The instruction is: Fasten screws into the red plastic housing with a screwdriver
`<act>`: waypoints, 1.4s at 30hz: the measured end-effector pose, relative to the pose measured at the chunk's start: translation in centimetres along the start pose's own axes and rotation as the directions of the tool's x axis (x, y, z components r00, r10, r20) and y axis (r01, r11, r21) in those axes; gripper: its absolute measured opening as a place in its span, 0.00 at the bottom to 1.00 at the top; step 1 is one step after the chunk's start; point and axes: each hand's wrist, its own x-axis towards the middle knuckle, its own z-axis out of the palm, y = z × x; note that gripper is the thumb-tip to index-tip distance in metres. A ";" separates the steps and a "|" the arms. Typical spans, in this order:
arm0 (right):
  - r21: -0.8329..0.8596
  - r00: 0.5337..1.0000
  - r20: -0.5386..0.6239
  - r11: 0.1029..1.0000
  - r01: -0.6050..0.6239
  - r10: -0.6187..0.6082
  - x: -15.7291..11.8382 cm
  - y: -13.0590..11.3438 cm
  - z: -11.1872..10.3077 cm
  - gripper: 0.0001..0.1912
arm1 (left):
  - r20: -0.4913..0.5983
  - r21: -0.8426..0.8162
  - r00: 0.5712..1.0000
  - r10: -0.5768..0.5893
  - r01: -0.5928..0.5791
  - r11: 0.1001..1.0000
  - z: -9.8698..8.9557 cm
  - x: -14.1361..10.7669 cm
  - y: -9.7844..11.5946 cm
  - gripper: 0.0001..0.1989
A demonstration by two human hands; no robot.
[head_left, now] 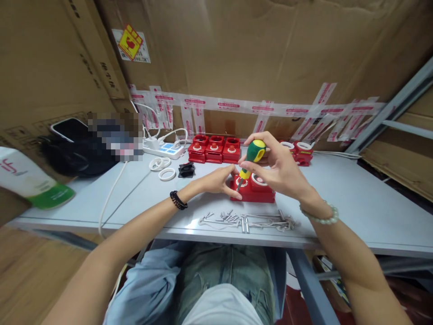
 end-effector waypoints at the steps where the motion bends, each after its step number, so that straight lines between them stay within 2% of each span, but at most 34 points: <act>1: -0.039 1.000 -0.030 0.999 -0.008 0.007 0.0 -0.1 0.3 0.19 | 0.002 0.014 1.000 0.001 -0.001 1.000 0.0 0.0 -0.1 0.36; 12: -0.364 0.973 -0.230 0.928 -0.081 -0.005 0.2 -0.7 2.7 0.16 | -0.004 0.094 0.999 -0.041 0.041 0.995 0.0 0.0 -0.2 0.35; 15: -0.348 0.972 -0.236 0.934 -0.086 0.002 0.2 -0.1 2.8 0.17 | 0.002 0.083 0.999 -0.037 0.036 0.996 -0.1 0.0 0.0 0.35; 18: -0.210 0.963 -0.270 0.976 -0.050 -0.009 0.1 0.4 2.3 0.16 | 0.004 0.054 0.999 -0.040 0.040 0.998 -0.3 0.0 0.4 0.33; 20: -0.110 0.926 -0.373 0.994 0.013 -0.053 0.1 0.1 1.5 0.15 | 0.019 0.045 0.998 -0.058 0.057 0.997 -0.5 -0.1 0.7 0.32; 22: -0.068 0.851 -0.509 0.992 0.104 -0.124 -0.2 -0.9 0.5 0.13 | 0.049 0.057 0.995 -0.088 0.085 0.995 -0.9 -0.3 1.1 0.32; 23: -0.082 0.806 -0.565 0.984 0.161 -0.179 -0.4 -1.6 -0.2 0.12 | 0.068 0.068 0.991 -0.111 0.107 0.992 -1.2 -0.4 1.3 0.33; 24: -0.095 0.784 -0.590 0.981 0.171 -0.194 -0.7 -2.2 -0.9 0.11 | 0.090 0.080 0.986 -0.137 0.130 0.988 -1.6 -0.6 1.5 0.33; 25: -0.138 0.737 -0.632 0.970 0.199 -0.241 -1.1 -2.7 -1.6 0.10 | 0.112 0.088 0.980 -0.164 0.155 0.984 -2.0 -0.8 1.6 0.33; 26: -0.188 0.733 -0.630 0.966 0.179 -0.258 -1.7 -3.1 -2.4 0.08 | 0.133 0.094 0.973 -0.190 0.178 0.979 -2.5 -1.0 1.8 0.33; 27: -0.256 0.777 -0.578 0.959 0.119 -0.250 -2.2 -3.3 -3.1 0.06 | 0.152 0.103 0.965 -0.214 0.200 0.974 -3.0 -1.3 2.0 0.33; 28: -0.339 0.854 -0.465 0.938 0.069 -0.231 -2.9 -3.3 -3.7 0.05 | 0.165 0.116 0.957 -0.238 0.220 0.968 -3.5 -1.5 2.1 0.33; 29: -0.412 0.942 -0.291 0.910 0.033 -0.166 -3.5 -2.9 -4.3 0.05 | 0.176 0.136 0.950 -0.260 0.238 0.962 -4.0 -1.8 2.1 0.33; 30: -0.464 0.994 -0.080 0.885 0.035 -0.081 -4.2 -2.3 -4.7 0.07 | 0.182 0.161 0.941 -0.285 0.257 0.953 -4.5 -2.0 2.2 0.33; 31: -0.500 0.994 0.104 0.866 0.027 0.028 -4.8 -1.5 -5.0 0.08 | 0.187 0.187 0.932 -0.310 0.276 0.943 -4.9 -2.3 2.2 0.33; 32: -0.526 0.961 0.249 0.850 0.030 0.120 -5.4 -0.6 -5.2 0.06 | 0.192 0.211 0.923 -0.334 0.293 0.933 -5.3 -2.5 2.1 0.33; 33: -0.568 0.937 0.299 0.823 0.022 0.181 -5.9 0.5 -5.3 0.03 | 0.200 0.228 0.914 -0.354 0.308 0.924 -5.6 -2.6 2.1 0.33; 35: -0.625 0.914 0.332 0.780 0.028 0.234 -6.6 2.3 -5.3 0.03 | 0.215 0.248 0.900 -0.380 0.326 0.912 -6.0 -2.8 2.1 0.33; 37: -0.613 0.867 0.384 0.790 -0.019 0.319 -6.8 3.5 -5.1 0.04 | 0.225 0.255 0.891 -0.394 0.336 0.906 -6.1 -2.9 2.1 0.33; 40: -0.548 0.789 0.469 0.831 -0.091 0.396 -6.6 4.0 -4.6 0.08 | 0.221 0.264 0.884 -0.411 0.352 0.898 -6.1 -2.9 2.4 0.34; 42: -0.517 0.769 0.497 0.849 -0.108 0.401 -6.4 3.7 -4.1 0.09 | 0.215 0.277 0.881 -0.421 0.359 0.891 -6.0 -2.9 2.5 0.34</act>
